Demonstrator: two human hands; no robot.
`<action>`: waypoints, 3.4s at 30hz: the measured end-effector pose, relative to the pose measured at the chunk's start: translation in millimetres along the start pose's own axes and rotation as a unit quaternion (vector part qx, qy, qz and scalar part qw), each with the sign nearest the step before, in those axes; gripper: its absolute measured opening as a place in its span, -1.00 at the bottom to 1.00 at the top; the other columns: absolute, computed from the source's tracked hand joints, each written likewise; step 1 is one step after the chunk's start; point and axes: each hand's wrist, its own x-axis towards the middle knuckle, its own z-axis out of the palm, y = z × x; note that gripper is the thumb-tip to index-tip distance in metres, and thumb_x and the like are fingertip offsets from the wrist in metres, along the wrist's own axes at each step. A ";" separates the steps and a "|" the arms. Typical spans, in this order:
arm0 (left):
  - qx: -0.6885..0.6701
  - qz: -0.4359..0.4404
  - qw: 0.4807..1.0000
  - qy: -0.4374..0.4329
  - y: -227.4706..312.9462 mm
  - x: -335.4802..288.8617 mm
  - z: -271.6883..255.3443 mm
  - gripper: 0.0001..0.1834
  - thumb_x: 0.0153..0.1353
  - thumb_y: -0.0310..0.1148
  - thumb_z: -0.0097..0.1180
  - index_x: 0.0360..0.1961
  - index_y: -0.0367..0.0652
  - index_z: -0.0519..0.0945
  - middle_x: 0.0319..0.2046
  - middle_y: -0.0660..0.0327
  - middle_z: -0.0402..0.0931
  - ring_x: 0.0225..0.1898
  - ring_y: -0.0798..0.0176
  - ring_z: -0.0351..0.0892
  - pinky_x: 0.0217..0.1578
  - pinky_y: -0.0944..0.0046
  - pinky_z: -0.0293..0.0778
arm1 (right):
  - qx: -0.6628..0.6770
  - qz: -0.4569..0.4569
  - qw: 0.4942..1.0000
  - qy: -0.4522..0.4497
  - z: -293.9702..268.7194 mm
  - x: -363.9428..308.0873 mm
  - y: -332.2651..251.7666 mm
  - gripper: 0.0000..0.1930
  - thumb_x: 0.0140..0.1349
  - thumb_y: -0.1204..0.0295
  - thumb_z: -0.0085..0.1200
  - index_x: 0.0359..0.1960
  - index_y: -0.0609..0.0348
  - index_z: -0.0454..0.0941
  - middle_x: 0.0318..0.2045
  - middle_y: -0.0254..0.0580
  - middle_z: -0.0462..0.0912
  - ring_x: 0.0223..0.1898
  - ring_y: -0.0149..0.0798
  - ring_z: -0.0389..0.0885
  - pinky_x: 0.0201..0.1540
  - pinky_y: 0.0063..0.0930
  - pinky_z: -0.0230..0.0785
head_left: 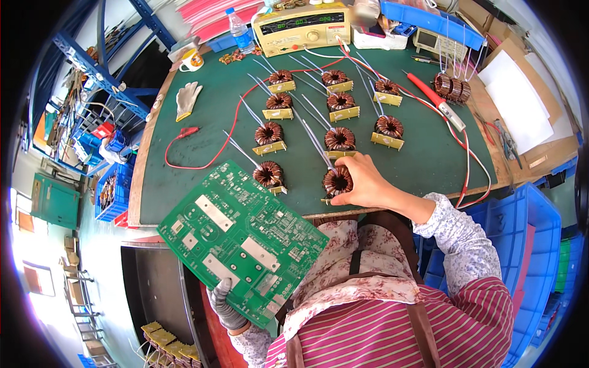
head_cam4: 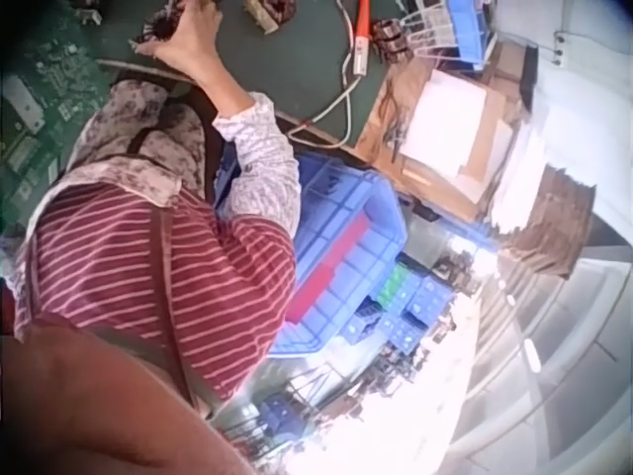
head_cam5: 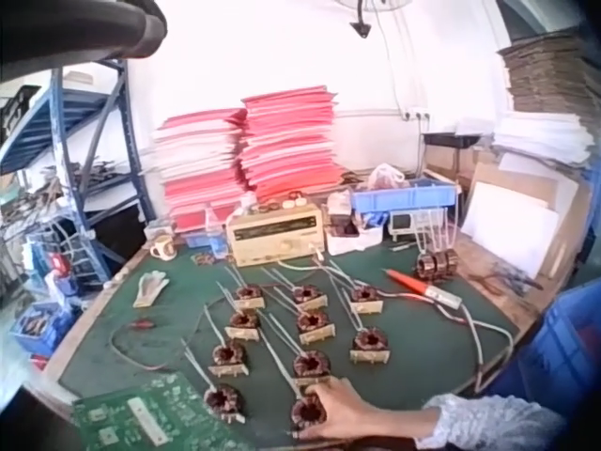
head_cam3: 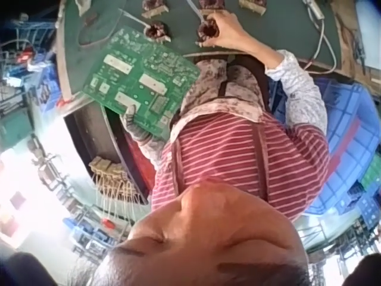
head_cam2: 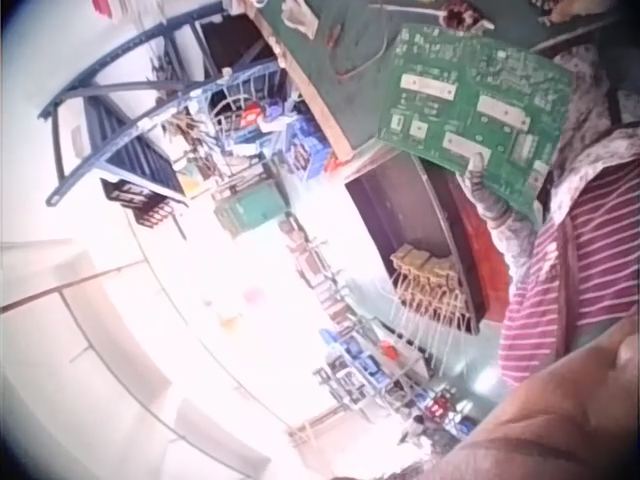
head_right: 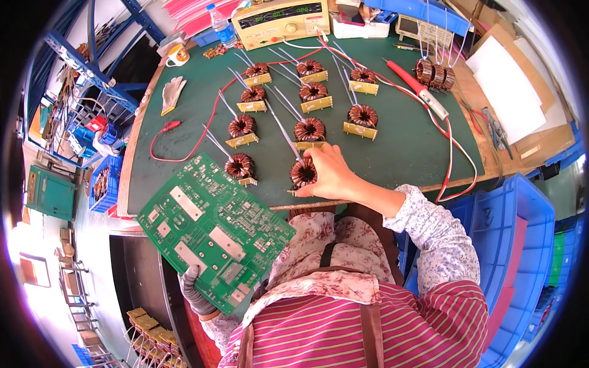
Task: The person assembles electronic components by mounting copper coils onto a large green printed circuit board with pliers.
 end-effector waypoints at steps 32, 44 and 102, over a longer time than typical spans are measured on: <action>0.087 -0.098 0.982 -0.137 -31.8 7.2 74.9 -0.60 0.09 -0.42 0.07 -0.01 -0.24 0.37 -0.22 0.25 0.47 -0.25 0.40 0.44 -0.23 0.40 0.38 | 0.644 0.021 0.751 0.145 29.3 -76.8 -51.7 -0.67 0.05 0.55 0.16 -0.21 0.17 0.26 -0.39 -0.29 0.53 -0.40 -0.49 0.53 -0.36 -0.64 0.41; 0.079 -0.104 0.977 -0.167 -29.0 6.3 77.1 -0.60 0.10 -0.45 0.03 0.00 -0.25 0.37 -0.19 0.22 0.47 -0.19 0.37 0.44 -0.15 0.37 0.37 | 0.502 -0.052 0.843 0.186 32.9 -75.1 -64.6 -0.62 0.00 0.59 0.19 -0.20 0.24 0.24 -0.39 -0.25 0.51 -0.42 -0.49 0.53 -0.35 -0.67 0.40; -0.024 -0.129 0.988 -0.075 -44.9 22.1 75.3 -0.37 -0.04 -0.26 0.10 0.06 -0.33 0.27 -0.12 0.04 0.43 -0.15 0.09 0.46 -0.11 0.13 0.41 | -0.072 0.311 0.734 0.600 -249.7 -15.9 284.9 -0.62 -0.17 0.34 0.19 -0.24 0.12 0.46 -0.39 0.01 0.59 -0.27 0.02 0.56 -0.21 -0.19 0.38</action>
